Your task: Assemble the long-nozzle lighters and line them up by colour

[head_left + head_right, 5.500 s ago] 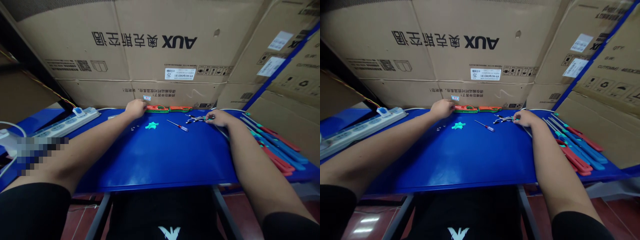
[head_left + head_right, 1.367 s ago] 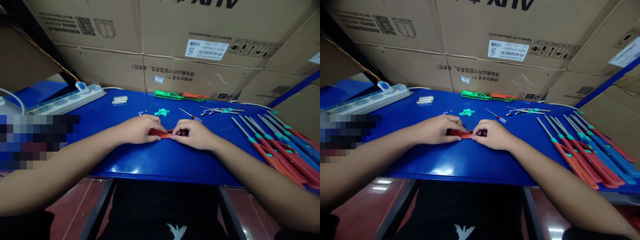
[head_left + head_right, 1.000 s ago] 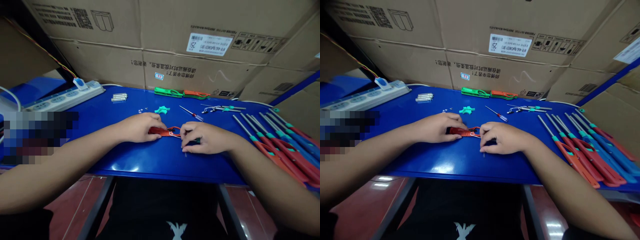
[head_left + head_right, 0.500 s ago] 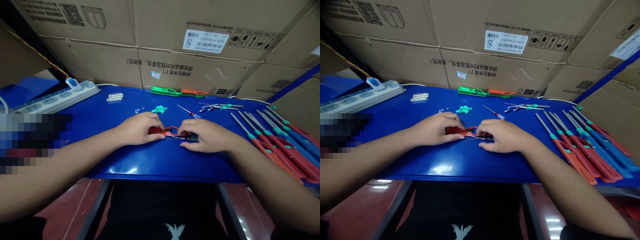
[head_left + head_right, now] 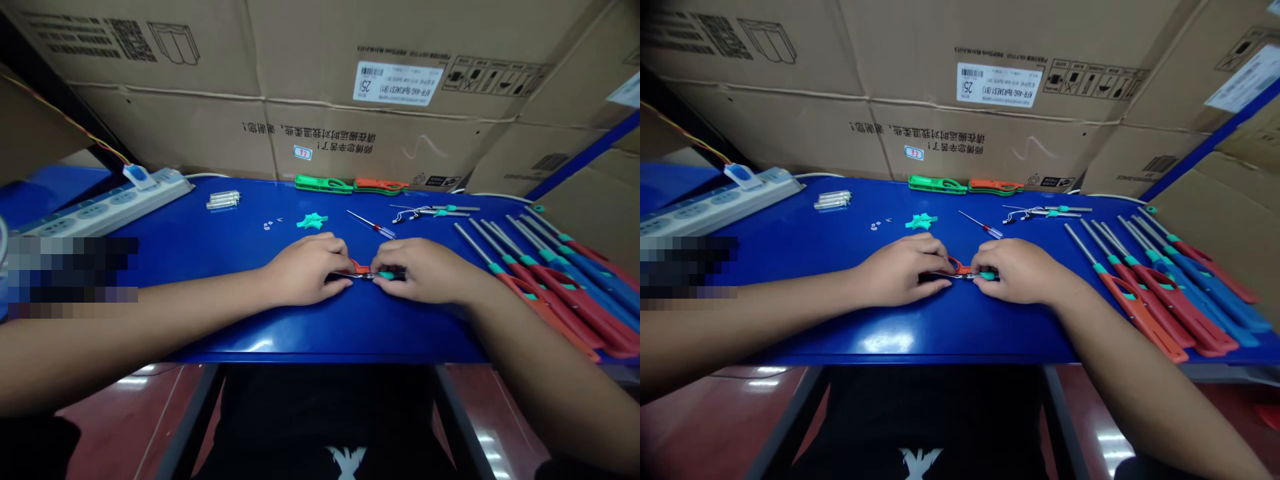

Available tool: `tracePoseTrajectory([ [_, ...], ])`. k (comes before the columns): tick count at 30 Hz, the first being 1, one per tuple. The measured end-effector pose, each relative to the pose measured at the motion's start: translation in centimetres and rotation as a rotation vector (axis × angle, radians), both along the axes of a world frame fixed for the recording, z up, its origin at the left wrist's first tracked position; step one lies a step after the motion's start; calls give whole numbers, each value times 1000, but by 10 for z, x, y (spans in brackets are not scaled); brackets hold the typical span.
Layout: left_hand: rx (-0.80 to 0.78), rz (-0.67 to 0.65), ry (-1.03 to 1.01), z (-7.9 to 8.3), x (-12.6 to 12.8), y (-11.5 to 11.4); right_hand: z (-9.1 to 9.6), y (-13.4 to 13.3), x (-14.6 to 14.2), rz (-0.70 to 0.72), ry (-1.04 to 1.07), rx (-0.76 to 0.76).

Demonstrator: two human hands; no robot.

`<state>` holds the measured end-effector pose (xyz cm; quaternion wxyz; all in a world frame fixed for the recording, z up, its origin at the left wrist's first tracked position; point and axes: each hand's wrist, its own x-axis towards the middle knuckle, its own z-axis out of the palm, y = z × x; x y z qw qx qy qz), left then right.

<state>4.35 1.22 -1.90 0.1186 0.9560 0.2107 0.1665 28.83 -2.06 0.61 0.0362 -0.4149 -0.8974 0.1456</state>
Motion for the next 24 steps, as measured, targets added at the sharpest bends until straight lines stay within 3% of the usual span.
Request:
tracePoseTrajectory([
  [7,-122,-8,-145,-6,10,7,-1,-2,-3,25,130,100],
  [16,-98,-66,-207,-3,8,6,-1,-3,-4,54,206,129],
  [24,-284,-19,-233,-7,12,13,-7,-2,-5,163,199,191],
])
